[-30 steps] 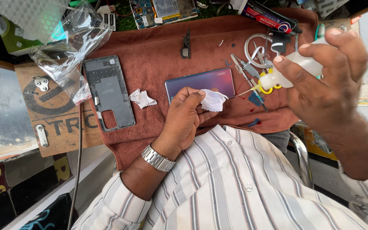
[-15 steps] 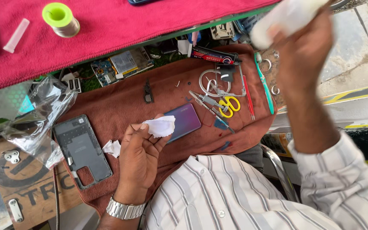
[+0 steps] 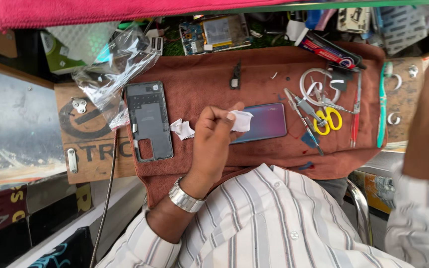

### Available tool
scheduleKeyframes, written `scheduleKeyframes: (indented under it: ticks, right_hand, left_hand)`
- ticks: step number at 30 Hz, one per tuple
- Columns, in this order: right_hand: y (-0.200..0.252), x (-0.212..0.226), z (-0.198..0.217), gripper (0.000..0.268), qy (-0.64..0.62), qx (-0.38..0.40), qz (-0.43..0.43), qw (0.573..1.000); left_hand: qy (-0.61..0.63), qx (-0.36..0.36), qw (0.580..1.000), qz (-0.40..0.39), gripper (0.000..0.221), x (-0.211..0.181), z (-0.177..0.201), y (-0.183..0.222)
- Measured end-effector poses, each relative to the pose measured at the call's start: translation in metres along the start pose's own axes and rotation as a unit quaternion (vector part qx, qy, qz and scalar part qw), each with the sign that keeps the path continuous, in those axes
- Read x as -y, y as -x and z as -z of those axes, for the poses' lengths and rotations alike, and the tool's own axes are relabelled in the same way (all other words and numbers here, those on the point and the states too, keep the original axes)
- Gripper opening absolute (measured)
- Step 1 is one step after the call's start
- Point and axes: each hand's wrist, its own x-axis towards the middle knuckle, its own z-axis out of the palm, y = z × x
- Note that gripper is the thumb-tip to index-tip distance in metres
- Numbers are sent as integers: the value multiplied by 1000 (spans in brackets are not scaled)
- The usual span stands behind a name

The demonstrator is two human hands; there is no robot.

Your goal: The person uses tweezers to adjust a camera module and places it into the back of a disassembled smartphone. They apply adhesive from a tube along the phone's internal frame and attach a new back cover. Finally, they wipe the exterior of the reassembled phone with a cloth.

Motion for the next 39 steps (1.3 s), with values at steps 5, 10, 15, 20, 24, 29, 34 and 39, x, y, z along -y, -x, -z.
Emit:
scheduleKeyframes:
  ticks: [5,10,15,20,24,29,34,39]
  right_hand:
    - [75,112,-30,43,-183,185,135,956]
    - [98,145,-56,42,-258,267,151,916]
    - [114,115,-62,16,-414,366,-80,830]
    - [130,82,-69,16,-504,339,-259,751]
    - [133,70,-77,17,-628,294,-312,650]
    - [133,68,-73,23,-629,302,-353,623]
    - [135,66,-70,22,-613,303,-333,650]
    - [135,61,-63,21,-627,257,-326,659]
  left_hand:
    - [-301,79,932,-184,10,-20,-14,26]
    - [-395,123,874,-254,10,-34,-23,34]
    - [-416,91,875,-229,11,-35,-11,22]
    - [-688,-16,692,-217,49,-51,19,8]
    - [-741,-39,648,-171,74,-56,23,7]
    - [-757,-18,634,-160,80,-57,14,9]
    - [-768,-13,619,-161,77,-52,14,7]
    - [-744,4,639,-195,72,-53,14,7]
